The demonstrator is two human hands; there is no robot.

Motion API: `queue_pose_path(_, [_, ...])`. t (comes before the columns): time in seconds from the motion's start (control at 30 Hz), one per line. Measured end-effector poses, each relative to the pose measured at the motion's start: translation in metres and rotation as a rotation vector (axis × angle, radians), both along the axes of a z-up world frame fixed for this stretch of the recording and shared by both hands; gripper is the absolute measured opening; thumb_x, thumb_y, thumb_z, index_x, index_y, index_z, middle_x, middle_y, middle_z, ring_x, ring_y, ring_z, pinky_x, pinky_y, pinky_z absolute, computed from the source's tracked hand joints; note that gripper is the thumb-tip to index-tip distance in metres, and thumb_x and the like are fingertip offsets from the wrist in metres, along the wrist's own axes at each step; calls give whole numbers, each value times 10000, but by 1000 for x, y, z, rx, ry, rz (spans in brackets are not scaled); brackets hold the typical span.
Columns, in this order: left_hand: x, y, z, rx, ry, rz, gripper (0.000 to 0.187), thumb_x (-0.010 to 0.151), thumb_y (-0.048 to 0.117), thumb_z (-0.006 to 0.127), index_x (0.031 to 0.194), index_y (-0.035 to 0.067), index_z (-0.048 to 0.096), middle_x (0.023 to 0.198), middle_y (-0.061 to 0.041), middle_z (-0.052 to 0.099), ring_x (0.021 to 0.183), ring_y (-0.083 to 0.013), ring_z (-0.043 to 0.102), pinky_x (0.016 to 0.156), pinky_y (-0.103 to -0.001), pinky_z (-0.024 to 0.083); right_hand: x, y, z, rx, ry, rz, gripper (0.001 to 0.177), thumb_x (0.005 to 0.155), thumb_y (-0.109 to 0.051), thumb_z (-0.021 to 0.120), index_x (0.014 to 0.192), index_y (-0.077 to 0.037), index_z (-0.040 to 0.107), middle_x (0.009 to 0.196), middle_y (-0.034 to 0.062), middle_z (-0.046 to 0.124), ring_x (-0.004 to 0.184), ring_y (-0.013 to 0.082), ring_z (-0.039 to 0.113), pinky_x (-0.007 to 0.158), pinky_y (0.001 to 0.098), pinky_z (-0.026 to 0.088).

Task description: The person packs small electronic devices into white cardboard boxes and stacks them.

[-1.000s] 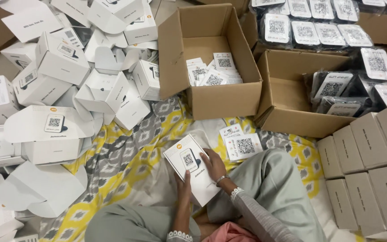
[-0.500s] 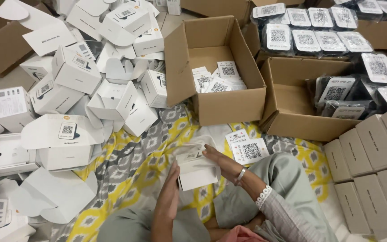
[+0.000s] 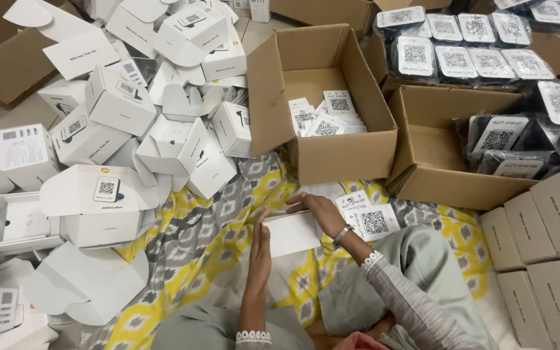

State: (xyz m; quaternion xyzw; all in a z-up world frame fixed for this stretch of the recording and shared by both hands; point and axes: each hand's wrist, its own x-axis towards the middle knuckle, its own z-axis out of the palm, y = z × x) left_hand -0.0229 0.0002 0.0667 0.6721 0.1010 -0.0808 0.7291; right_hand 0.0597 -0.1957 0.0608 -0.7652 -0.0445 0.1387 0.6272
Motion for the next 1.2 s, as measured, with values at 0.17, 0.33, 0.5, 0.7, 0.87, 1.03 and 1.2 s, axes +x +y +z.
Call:
queue_pose_path(0.17, [2, -2, -17, 44, -158, 23, 742, 981, 683, 311, 1507, 182, 460, 1646, -60, 385, 1554, -258, 286, 1241, -427, 194, -7, 15, 40, -267, -256, -104, 618, 1074, -392, 303, 963, -38, 797, 835, 102, 809, 839, 222, 794, 856, 314, 580])
queue_pose_path(0.33, [3, -3, -26, 67, -131, 52, 749, 977, 679, 280, 1520, 189, 443, 1645, -63, 373, 1546, -275, 287, 1228, -440, 219, 11, 10, 27, -362, -335, -40, 644, 1077, -395, 310, 852, -65, 815, 792, 83, 795, 799, 253, 777, 842, 332, 578])
queue_pose_path(0.5, [7, 3, -37, 5, -162, -1, 822, 962, 706, 250, 1602, 193, 304, 1694, -71, 239, 1576, -280, 164, 1240, -447, 145, 24, 5, 30, -459, -338, 35, 646, 1082, -425, 308, 878, -139, 850, 800, 132, 766, 817, 337, 710, 879, 384, 543])
queue_pose_path(0.7, [2, 0, -30, 73, -165, -31, 834, 963, 721, 227, 1617, 205, 264, 1706, -81, 217, 1582, -281, 160, 1246, -452, 144, 23, 4, 34, -457, -334, 72, 655, 1063, -441, 305, 871, -126, 846, 835, 122, 787, 834, 341, 714, 862, 390, 539])
queue_pose_path(0.87, [1, -5, -37, 101, -201, 0, 796, 997, 653, 235, 1621, 157, 248, 1695, -97, 240, 1568, -281, 202, 1237, -421, 174, 16, 10, 21, -340, -312, 8, 656, 1082, -423, 264, 953, -94, 817, 860, 107, 800, 842, 300, 753, 875, 351, 555])
queue_pose_path(1.03, [6, -4, -56, -13, -319, -3, 703, 1056, 516, 285, 1611, 85, 260, 1693, -125, 262, 1568, -276, 217, 1245, -391, 168, 14, 13, 17, -277, -270, -17, 629, 1080, -404, 263, 1012, -94, 806, 863, 115, 807, 832, 278, 767, 877, 335, 570])
queue_pose_path(1.2, [12, -3, -63, -140, -272, 31, 669, 1065, 497, 291, 1587, 79, 299, 1638, -131, 334, 1521, -271, 299, 1228, -394, 210, 20, 23, -6, -47, -36, -192, 617, 1068, -373, 303, 993, -25, 806, 947, 115, 812, 878, 241, 753, 889, 324, 557])
